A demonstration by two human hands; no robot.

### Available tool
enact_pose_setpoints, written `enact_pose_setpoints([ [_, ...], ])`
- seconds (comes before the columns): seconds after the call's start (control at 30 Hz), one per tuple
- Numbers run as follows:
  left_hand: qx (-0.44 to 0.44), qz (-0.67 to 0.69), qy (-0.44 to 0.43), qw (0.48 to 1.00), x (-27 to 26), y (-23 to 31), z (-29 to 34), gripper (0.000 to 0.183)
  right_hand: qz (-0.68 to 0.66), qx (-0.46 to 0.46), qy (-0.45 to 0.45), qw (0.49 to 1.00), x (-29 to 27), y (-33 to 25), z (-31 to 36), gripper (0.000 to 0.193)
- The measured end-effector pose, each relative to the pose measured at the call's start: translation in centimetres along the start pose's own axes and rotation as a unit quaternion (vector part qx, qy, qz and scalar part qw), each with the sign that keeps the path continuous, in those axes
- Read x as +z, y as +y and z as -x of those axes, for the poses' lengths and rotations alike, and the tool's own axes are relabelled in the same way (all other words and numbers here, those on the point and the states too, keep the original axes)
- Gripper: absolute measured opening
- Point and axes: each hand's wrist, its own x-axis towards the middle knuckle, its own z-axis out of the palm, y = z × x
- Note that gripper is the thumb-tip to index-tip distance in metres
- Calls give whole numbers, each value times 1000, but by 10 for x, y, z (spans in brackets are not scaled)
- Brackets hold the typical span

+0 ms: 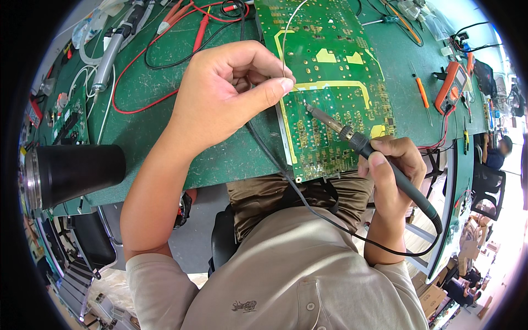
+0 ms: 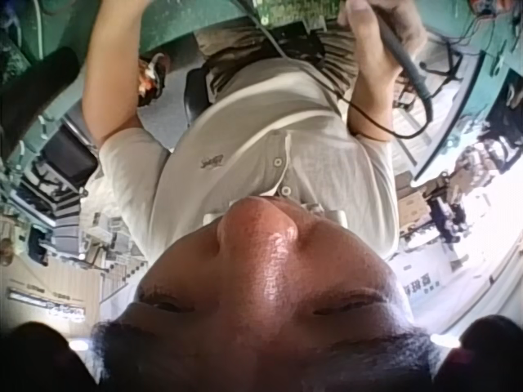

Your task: The person uses a soldering iron and solder wire to apply solder to multiple points on a green printed circuit board. The hands hold the solder wire in one hand and the soldering iron in the other, moving methodically across the board to create solder joints.

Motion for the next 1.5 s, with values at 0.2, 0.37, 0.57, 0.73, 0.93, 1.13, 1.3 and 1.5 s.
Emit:
enact_pose_setpoints([
  [0.2,17,1,8,1000,-4,2,-2,7,-9,-10,-13,1000,-1,1,-4,14],
  [0.37,11,-3,11,1000,-7,6,-2,7,-22,-20,-19,999,-2,4,-5,15],
  [0.57,12,5,9,1000,-6,7,-1,7,-31,-17,-14,999,-3,4,-5,16],
  [0.73,10,8,8,1000,-6,7,-1,7,-13,-12,-1,1000,-3,2,-2,16],
  [0.93,1,12,-5,1000,-6,6,0,6,-20,-7,1,1000,-4,3,2,17],
  [1.13,-7,17,-11,1000,-2,6,1,6,-23,-6,1,1000,-3,2,3,16],
  [1.3,-23,19,-10,999,2,7,2,6,-37,-16,0,999,-1,3,6,15],
  [1.5,-30,4,-6,1000,1,9,1,6,-46,-17,-1,999,1,4,8,16],
])
